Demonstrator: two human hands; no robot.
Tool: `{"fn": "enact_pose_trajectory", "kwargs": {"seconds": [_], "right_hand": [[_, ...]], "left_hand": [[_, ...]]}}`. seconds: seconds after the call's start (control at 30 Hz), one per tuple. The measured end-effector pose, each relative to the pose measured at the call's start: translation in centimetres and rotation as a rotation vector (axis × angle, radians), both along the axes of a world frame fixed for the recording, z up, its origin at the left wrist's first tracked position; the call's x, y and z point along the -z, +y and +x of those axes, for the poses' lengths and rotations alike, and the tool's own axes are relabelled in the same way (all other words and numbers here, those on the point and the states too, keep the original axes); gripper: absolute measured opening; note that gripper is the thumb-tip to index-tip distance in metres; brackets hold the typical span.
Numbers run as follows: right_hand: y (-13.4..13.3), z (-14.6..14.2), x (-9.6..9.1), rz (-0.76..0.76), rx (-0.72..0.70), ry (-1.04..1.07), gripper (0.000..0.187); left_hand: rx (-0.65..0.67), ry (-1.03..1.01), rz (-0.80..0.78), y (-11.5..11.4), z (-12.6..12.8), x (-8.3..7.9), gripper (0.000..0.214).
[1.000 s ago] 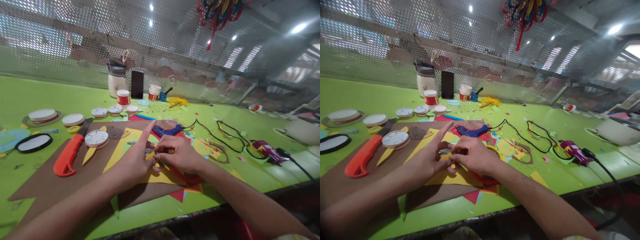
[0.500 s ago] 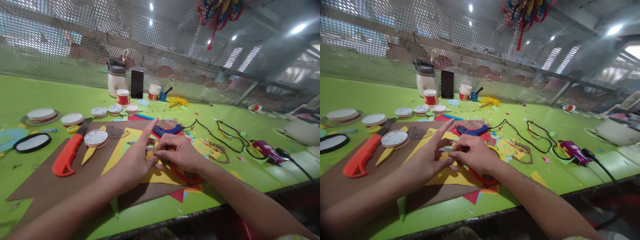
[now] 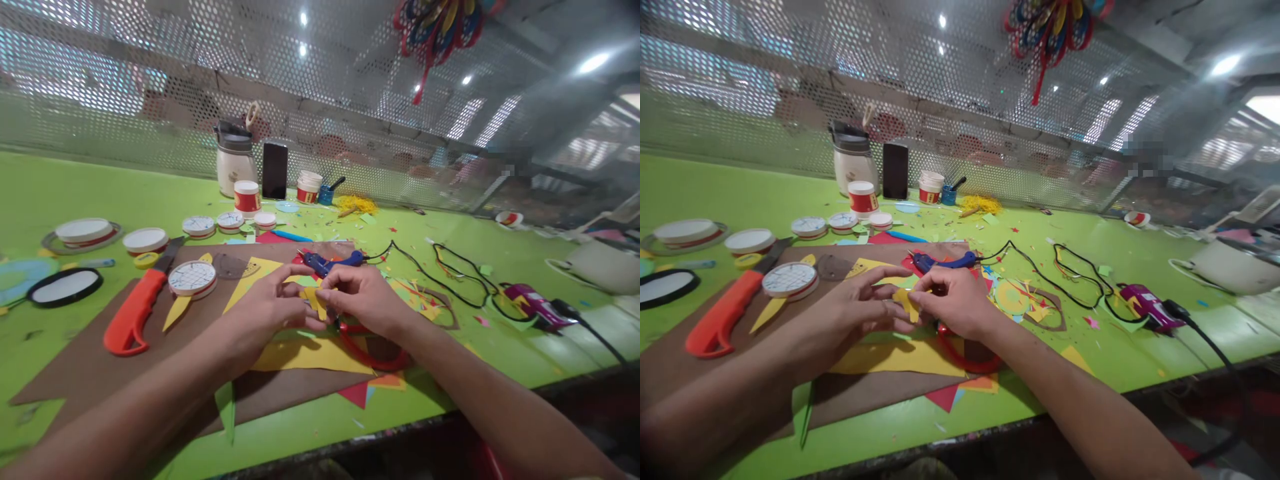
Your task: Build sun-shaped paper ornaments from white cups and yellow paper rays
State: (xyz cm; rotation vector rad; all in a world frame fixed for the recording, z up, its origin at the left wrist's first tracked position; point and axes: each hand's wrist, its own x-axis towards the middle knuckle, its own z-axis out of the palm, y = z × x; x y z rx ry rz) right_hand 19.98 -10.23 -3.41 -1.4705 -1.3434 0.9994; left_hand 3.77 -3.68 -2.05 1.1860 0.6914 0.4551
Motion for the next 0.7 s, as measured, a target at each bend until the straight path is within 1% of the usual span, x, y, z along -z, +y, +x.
{"fn": "enact_pose_trajectory", "kwargs": {"seconds": [0.03,0.1,0.17,0.27,0.4,0.5,0.57,0.63,0.7], "right_hand": [[0.0,0.1,0.0,-0.021,0.017,-0.008,0.014],[0.0,0.2,-0.1,-0.047,0.037,-0.03,0.015],[0.0,0.2,-0.1,-0.057,0.037,-0.031,0.017],[0.1,0.2,0.2,-0.039,0.029,-0.014,0.021],[0.2,0.2,0.4,-0.045,0.055,0.056,0.027],[0.3,0.2,0.2,-0.056,0.086,0.159,0.031],[0.2,0.2,0.0,-0.032,0.104,0.202,0.031],[0.1,-0.1,-0.2,0.007,0.117,0.191,0.029],[0.0,-0.4,-0.1,0.066,0.115,0.114,0.023]], "left_hand": [[-0.002,0.003,-0.02,0.0,0.0,0.0,0.047],[0.003,0.029,-0.009,0.2,0.0,0.3,0.027],[0.005,0.056,0.044,0.4,0.0,0.6,0.017],[-0.018,0.068,0.08,0.6,0.1,1.0,0.012],[-0.047,0.067,0.044,0.6,0.1,1.0,0.009],[-0.069,0.037,0.013,0.7,0.1,1.0,0.009],[-0.096,0.017,-0.003,0.8,0.1,1.0,0.01],[-0.12,0.023,-0.007,0.8,0.1,1.0,0.011],[-0.113,0.046,-0.005,0.7,0.1,0.9,0.011]]}}
